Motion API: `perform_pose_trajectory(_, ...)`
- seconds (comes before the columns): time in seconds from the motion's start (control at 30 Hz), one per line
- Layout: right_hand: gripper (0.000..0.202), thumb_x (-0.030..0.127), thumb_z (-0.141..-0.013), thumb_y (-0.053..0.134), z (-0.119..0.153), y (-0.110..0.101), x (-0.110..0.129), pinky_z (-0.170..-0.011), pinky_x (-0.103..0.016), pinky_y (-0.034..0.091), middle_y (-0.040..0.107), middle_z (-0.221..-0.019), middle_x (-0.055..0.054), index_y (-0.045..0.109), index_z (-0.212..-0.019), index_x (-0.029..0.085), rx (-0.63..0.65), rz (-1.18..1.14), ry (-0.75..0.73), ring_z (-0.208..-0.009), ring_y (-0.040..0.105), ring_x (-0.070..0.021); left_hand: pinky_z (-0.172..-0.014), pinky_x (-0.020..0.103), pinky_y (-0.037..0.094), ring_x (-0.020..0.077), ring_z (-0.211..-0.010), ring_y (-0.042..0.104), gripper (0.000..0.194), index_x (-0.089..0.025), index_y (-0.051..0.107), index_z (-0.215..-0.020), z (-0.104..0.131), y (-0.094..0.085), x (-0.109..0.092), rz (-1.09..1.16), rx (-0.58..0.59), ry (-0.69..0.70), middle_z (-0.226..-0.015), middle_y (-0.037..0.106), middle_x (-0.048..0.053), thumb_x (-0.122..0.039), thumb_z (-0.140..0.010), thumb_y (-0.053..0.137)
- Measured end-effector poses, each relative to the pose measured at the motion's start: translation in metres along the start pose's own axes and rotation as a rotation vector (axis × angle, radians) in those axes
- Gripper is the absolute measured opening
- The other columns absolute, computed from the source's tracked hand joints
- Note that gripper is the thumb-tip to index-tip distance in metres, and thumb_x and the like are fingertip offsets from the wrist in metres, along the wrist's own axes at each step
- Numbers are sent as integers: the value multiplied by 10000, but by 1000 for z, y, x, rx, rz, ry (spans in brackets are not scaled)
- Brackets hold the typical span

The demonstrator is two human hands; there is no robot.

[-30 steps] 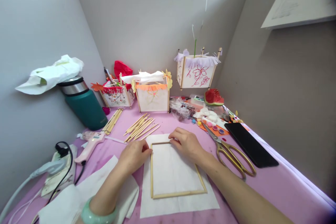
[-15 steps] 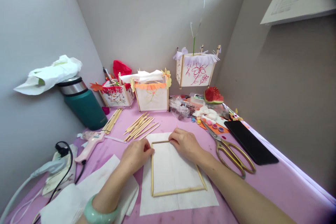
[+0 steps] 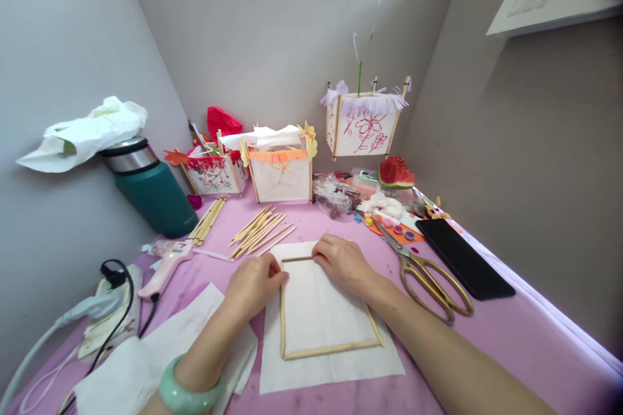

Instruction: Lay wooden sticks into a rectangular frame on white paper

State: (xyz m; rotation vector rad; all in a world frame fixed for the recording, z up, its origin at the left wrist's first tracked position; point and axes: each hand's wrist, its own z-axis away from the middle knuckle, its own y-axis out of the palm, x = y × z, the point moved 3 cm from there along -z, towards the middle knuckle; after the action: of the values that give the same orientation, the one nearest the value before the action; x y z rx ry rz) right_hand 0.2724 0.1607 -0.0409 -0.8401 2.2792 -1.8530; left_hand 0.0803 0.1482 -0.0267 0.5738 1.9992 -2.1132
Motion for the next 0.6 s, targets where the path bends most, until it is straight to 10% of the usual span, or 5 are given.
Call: perform_pose_trajectory(0.6,203,242,-910,462,0,1,3,-678,-240,321,614,-868,-33,662,-900,208,33,37,-7,-834,546,-140,-596,271,363,190,-712,591,183,-228,620,-771,0,-2,-3,-43,10,-14,-724,659,17,-399,-732,567)
